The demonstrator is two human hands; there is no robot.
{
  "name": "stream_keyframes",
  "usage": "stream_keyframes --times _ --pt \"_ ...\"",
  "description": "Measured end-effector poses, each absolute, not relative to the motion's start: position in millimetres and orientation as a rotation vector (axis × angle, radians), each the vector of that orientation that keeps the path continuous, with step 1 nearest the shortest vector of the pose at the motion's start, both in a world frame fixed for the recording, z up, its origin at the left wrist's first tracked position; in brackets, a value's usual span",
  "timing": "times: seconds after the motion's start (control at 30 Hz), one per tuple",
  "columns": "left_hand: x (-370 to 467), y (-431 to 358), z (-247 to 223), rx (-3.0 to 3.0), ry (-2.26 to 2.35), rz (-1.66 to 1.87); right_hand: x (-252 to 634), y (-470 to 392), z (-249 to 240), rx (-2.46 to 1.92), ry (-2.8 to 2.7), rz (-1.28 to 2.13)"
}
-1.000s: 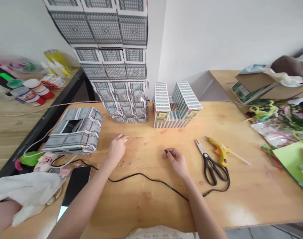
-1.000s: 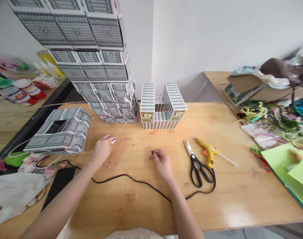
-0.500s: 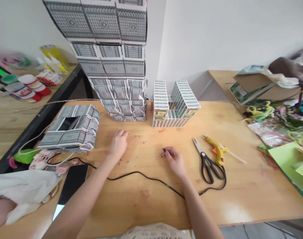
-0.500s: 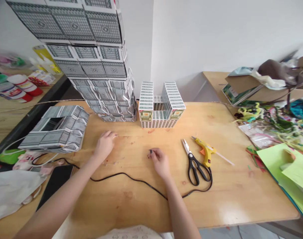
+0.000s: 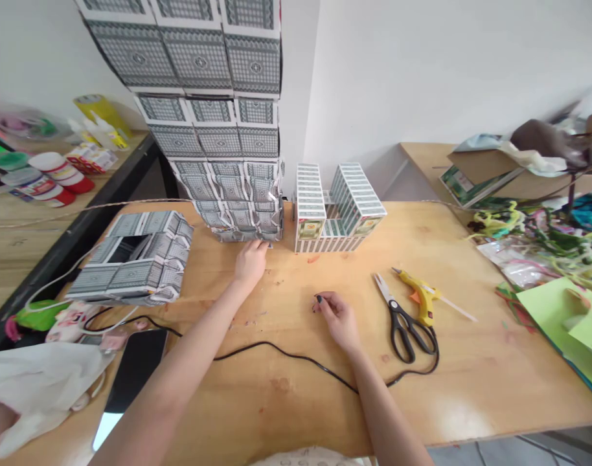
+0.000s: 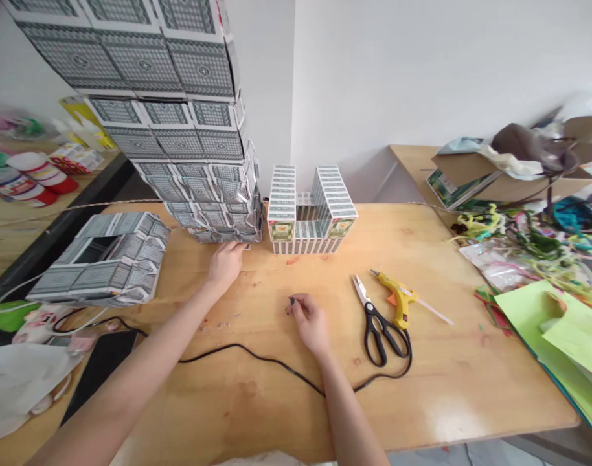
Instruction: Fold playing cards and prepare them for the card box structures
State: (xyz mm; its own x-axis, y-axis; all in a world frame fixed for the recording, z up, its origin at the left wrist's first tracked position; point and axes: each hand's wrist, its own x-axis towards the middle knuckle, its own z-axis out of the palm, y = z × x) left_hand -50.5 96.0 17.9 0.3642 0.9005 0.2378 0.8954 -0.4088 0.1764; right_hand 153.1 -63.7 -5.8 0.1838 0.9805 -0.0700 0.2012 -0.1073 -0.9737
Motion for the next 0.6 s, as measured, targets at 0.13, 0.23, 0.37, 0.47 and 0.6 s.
stream_keyframes --times 0.13,0.23,0.37,0.47,0.6 --pt "-42.6 105.9 13.2 2.622 1.695 0.398 152.7 -64.1 -4.6 -1.512 -1.192 1.025" --pt "-37.7 105.5 12.2 2.645 1.675 0.346 152.1 -63.6 -4.0 -1.522 -1.196 1.013" --pt "-34.1 106.1 14.7 2.664 1.624 0.318 151.1 -64.0 -2.6 -1.536 -1.202 1.005" --pt "-37.8 98.1 17.5 2.676 1.560 0.330 150.4 -64.4 -1.6 -1.551 -1.210 0.990" --pt "-49.5 63.6 19.0 2.698 1.418 0.353 149.9 -64.1 -0.9 -1.554 -1.216 0.977"
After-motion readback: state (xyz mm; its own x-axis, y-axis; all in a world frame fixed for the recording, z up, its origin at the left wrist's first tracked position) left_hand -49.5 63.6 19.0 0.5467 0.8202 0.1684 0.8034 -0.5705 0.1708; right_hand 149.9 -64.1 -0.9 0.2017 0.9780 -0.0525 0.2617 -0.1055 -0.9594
